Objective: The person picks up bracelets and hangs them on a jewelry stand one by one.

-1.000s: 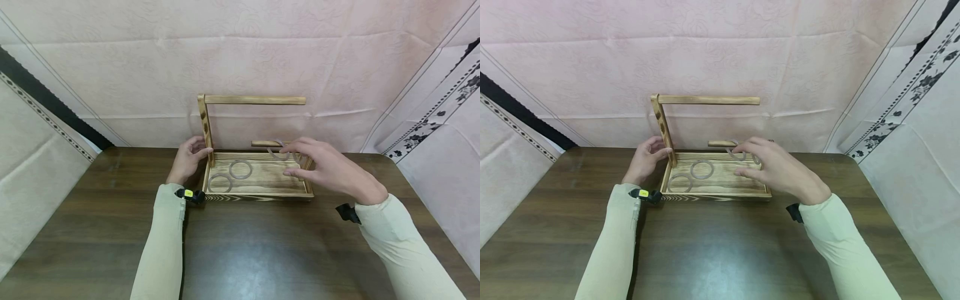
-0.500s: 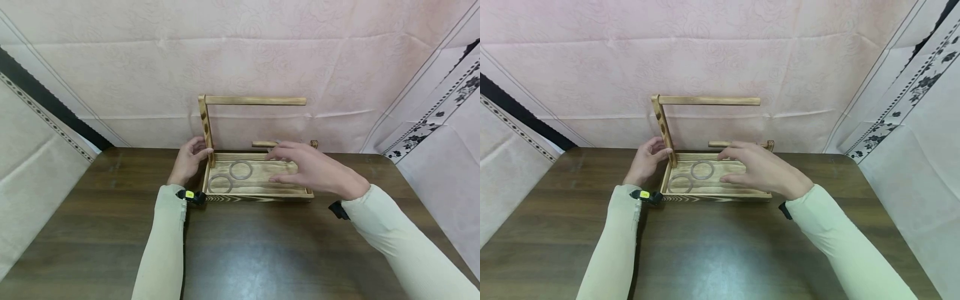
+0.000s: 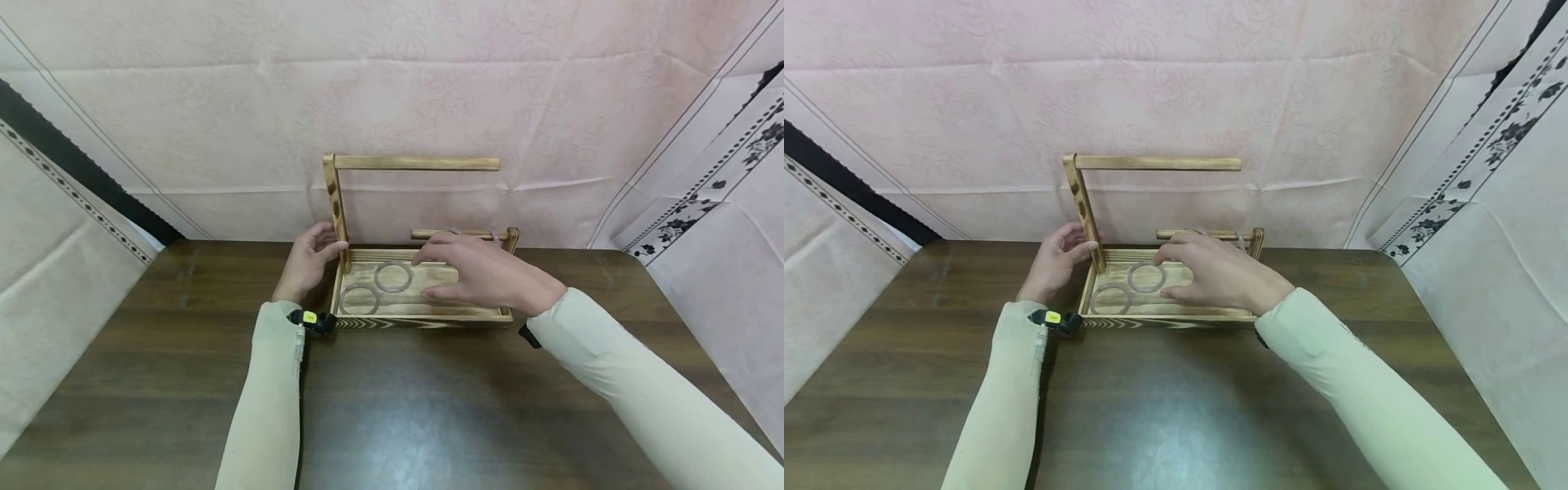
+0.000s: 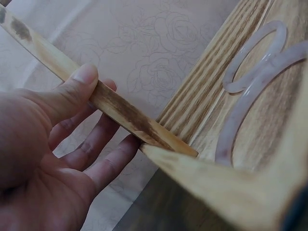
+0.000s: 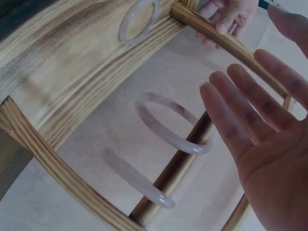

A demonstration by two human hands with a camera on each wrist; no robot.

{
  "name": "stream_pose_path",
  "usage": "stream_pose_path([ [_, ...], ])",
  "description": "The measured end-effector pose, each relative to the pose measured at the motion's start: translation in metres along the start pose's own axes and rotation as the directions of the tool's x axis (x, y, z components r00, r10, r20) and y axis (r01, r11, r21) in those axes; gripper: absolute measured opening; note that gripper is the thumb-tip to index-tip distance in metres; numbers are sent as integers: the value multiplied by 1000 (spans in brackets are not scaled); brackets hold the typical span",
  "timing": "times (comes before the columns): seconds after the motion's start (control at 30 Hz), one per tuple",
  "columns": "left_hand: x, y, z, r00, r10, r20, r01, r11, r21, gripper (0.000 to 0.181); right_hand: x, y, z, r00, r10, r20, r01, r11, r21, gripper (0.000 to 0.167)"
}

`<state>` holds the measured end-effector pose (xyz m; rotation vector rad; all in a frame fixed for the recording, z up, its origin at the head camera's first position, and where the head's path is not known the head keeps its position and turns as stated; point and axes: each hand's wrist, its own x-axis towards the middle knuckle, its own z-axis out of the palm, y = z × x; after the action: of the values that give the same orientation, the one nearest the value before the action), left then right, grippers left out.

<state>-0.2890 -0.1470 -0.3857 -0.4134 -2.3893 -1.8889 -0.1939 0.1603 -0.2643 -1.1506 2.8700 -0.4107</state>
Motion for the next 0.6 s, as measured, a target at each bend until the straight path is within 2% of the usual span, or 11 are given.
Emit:
stream_pose_path([
  [0.3,-1,0,-1,1000,10,-4,-9,1000,15,36,13,-2,8,999,-37,17,37,999,6,42],
  [0.6,-2,0,-1,1000,-11,8,11,1000,12,37,20,-2,16,999,-30,37,30,1000,-4,42],
])
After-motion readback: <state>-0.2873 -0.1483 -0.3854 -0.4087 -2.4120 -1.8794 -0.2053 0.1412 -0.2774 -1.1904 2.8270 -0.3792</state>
